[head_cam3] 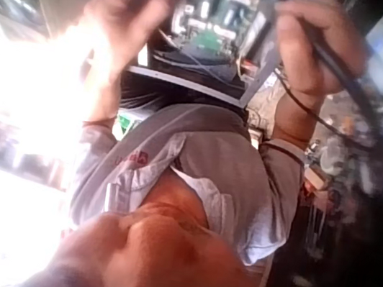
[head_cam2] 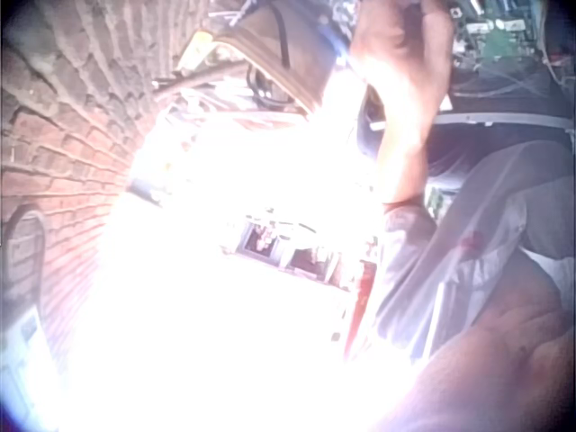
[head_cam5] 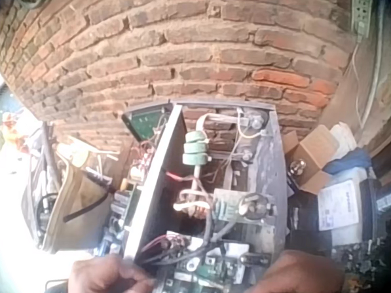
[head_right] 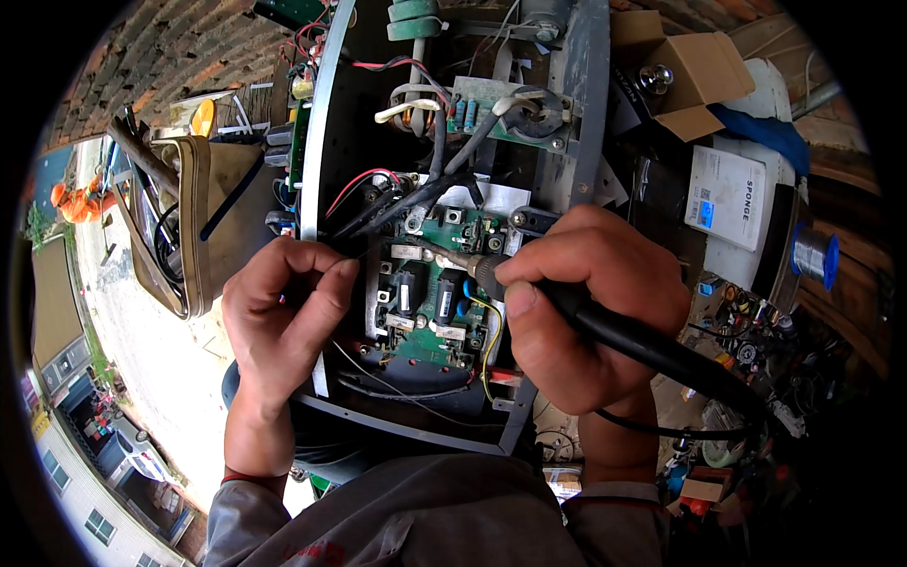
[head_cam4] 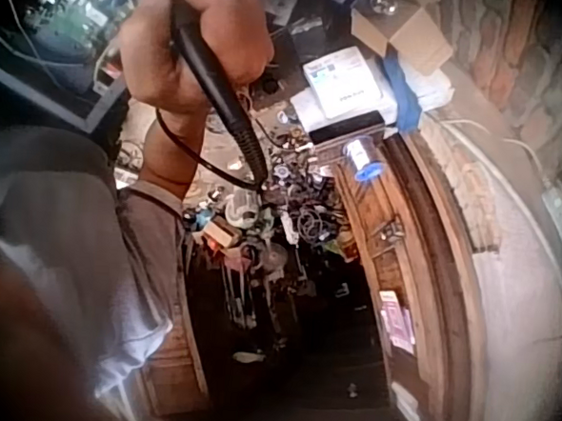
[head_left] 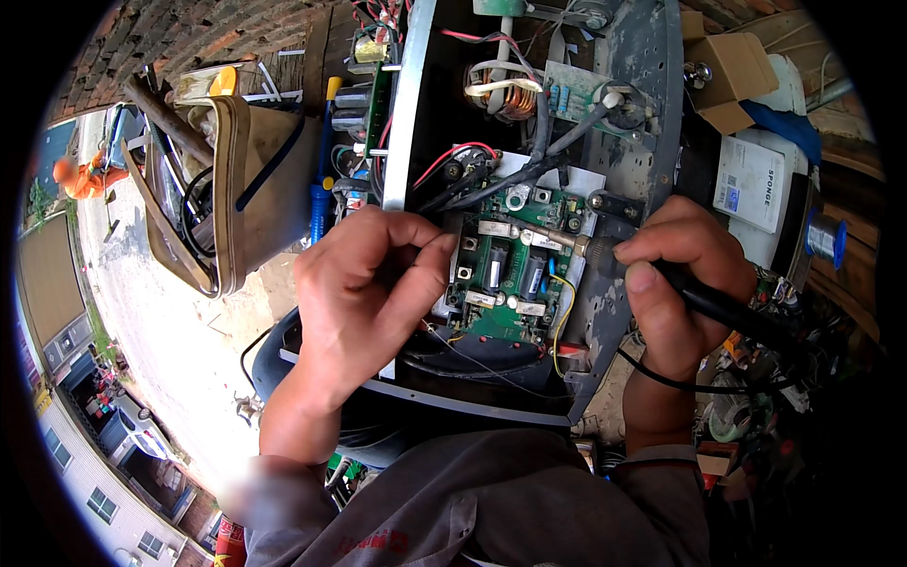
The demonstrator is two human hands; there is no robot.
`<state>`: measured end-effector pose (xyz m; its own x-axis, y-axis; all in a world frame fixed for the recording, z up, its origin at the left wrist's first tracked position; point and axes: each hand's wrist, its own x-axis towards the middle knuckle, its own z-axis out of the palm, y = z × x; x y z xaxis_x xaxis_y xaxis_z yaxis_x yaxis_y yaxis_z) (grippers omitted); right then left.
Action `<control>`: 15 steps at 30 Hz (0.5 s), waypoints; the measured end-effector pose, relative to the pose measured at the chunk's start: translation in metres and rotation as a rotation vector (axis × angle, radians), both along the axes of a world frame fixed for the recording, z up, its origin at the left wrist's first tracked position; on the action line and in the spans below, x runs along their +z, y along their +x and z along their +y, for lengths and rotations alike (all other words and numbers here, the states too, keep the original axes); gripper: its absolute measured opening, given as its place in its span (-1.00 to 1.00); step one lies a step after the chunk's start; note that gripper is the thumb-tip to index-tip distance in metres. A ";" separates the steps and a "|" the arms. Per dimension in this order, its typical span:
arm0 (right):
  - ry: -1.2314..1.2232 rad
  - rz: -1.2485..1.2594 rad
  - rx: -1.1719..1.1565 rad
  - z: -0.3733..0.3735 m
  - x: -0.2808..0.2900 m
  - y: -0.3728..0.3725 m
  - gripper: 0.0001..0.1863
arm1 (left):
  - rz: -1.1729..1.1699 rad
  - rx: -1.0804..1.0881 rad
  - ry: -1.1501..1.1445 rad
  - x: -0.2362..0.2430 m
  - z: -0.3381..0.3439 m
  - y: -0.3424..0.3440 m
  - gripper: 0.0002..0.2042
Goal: The person uses a soldering iron and solder wire to attach wires to a green circuit board inside an open metal casing. They repeatedly heat connection points and feed solder to secure the wires in place.
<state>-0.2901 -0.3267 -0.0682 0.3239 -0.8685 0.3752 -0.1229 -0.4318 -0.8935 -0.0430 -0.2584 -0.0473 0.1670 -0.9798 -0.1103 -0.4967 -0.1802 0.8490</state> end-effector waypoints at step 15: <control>0.026 -0.065 -0.046 0.005 -0.006 -0.003 -0.84 | -0.005 -0.003 0.010 0.002 -0.001 0.001 -0.89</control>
